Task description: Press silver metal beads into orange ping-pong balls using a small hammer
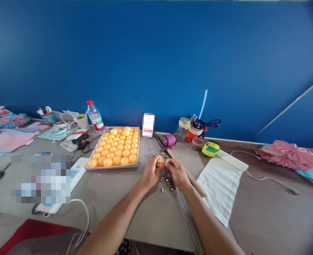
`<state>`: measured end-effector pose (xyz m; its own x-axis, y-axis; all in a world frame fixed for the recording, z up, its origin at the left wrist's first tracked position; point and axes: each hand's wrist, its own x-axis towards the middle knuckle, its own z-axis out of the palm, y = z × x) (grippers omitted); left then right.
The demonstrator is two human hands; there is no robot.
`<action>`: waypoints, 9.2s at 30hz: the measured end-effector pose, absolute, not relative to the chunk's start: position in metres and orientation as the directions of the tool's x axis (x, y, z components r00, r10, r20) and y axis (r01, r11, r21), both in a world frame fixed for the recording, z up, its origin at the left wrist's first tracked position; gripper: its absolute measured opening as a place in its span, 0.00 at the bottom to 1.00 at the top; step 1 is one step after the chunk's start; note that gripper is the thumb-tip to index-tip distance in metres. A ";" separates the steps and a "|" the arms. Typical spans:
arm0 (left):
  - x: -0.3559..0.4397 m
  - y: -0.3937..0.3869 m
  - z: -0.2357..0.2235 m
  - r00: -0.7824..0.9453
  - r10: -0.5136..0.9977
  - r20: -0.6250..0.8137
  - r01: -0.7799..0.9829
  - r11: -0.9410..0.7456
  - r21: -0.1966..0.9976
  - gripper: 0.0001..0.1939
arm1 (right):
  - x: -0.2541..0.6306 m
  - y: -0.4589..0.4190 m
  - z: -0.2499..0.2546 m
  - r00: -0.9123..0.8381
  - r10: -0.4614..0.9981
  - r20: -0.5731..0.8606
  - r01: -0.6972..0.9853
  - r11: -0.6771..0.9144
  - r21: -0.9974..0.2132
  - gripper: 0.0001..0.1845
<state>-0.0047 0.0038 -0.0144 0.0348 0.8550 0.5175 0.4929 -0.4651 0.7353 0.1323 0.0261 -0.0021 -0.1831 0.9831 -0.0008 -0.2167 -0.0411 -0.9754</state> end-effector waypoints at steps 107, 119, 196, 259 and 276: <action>-0.002 0.002 -0.008 -0.017 0.893 0.451 0.478 -0.389 0.788 0.13 | 0.134 0.026 0.008 -0.246 0.966 -0.084 -0.378 -0.176 -0.909 0.17; -0.003 0.004 -0.016 0.023 0.873 0.487 0.480 -0.437 0.761 0.15 | 0.134 0.027 0.002 -0.194 0.978 -0.079 -0.366 -0.147 -0.919 0.18; -0.004 0.000 -0.001 -0.010 0.875 0.484 0.384 -0.443 0.810 0.12 | 0.148 0.028 -0.005 -0.317 0.939 0.135 0.854 0.345 -0.389 0.15; -0.001 0.004 0.005 -0.211 0.972 0.099 -0.273 -0.156 0.949 0.22 | 0.141 0.028 -0.001 -0.315 0.945 0.085 0.862 0.323 -0.391 0.10; 0.000 0.002 -0.002 -0.190 0.948 0.256 -0.099 -0.278 0.956 0.17 | 0.140 0.030 -0.006 -0.315 0.942 0.115 0.864 0.335 -0.376 0.12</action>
<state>0.0003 0.0019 -0.0024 -0.1895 0.9480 0.2557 -0.0988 -0.2776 0.9556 0.1396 0.0295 -0.0059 -0.3154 0.9420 0.1147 0.8640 0.3350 -0.3759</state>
